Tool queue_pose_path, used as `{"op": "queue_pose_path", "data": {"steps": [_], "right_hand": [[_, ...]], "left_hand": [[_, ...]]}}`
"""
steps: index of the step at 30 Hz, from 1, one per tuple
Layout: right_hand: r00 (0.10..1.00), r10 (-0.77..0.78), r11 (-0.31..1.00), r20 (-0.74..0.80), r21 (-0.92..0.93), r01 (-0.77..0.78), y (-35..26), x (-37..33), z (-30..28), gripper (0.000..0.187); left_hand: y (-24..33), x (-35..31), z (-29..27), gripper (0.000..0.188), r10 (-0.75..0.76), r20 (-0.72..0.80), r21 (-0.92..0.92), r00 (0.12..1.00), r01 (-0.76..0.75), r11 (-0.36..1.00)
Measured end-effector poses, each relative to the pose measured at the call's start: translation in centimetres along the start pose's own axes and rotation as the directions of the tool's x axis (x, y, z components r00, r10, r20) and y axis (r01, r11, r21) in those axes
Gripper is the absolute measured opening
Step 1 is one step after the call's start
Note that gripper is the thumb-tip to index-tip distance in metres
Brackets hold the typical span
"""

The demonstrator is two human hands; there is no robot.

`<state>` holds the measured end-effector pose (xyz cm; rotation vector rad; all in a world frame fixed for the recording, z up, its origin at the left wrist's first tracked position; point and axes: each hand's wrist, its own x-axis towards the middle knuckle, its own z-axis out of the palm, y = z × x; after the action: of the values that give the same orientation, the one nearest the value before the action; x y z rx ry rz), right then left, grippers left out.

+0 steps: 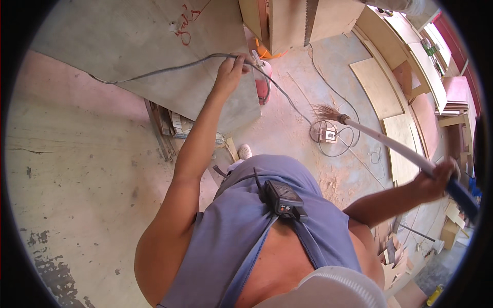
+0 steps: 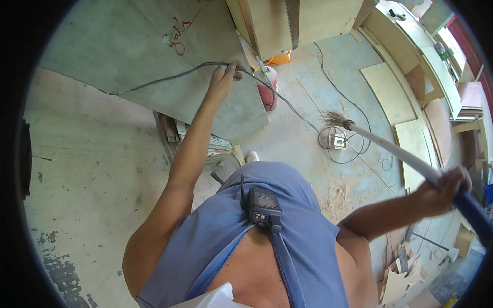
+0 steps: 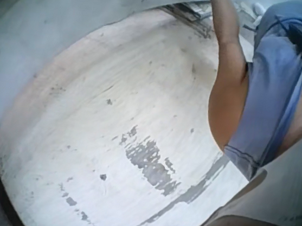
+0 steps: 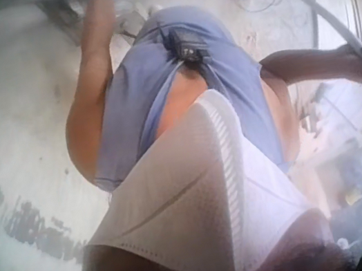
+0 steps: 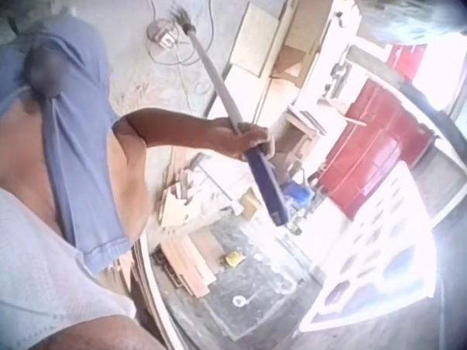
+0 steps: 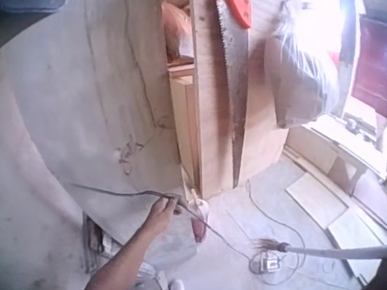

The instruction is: The person sweeps sawdust from the floor using a broom and picks up wood scraps by hand.

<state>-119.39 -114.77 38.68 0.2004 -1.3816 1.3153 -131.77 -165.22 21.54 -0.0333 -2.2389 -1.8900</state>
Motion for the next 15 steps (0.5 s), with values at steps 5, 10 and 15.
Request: {"op": "queue_pose_path", "data": {"steps": [5, 10, 15], "right_hand": [[0.995, 0.101, 0.994, 0.027, 0.037, -0.102, -4.6, 0.0, -1.1, 0.014], [0.999, 0.029, 0.985, 0.034, -0.169, -0.023, -4.6, -2.2, -0.5, 0.026], [0.994, -0.096, 0.945, -0.057, -0.320, 0.073, -4.0, -1.2, -4.8, 0.031]], "left_hand": [[3.8, 1.6, 0.5, 0.036, 0.210, 0.088, -0.270, 0.974, -0.180, 0.946], [4.5, 2.1, 2.2, 0.038, 0.168, -0.038, -0.336, 0.985, -0.170, 0.926], [1.4, 3.1, 2.9, 0.039, 0.121, -0.026, -0.220, 0.992, -0.124, 0.968]]}}
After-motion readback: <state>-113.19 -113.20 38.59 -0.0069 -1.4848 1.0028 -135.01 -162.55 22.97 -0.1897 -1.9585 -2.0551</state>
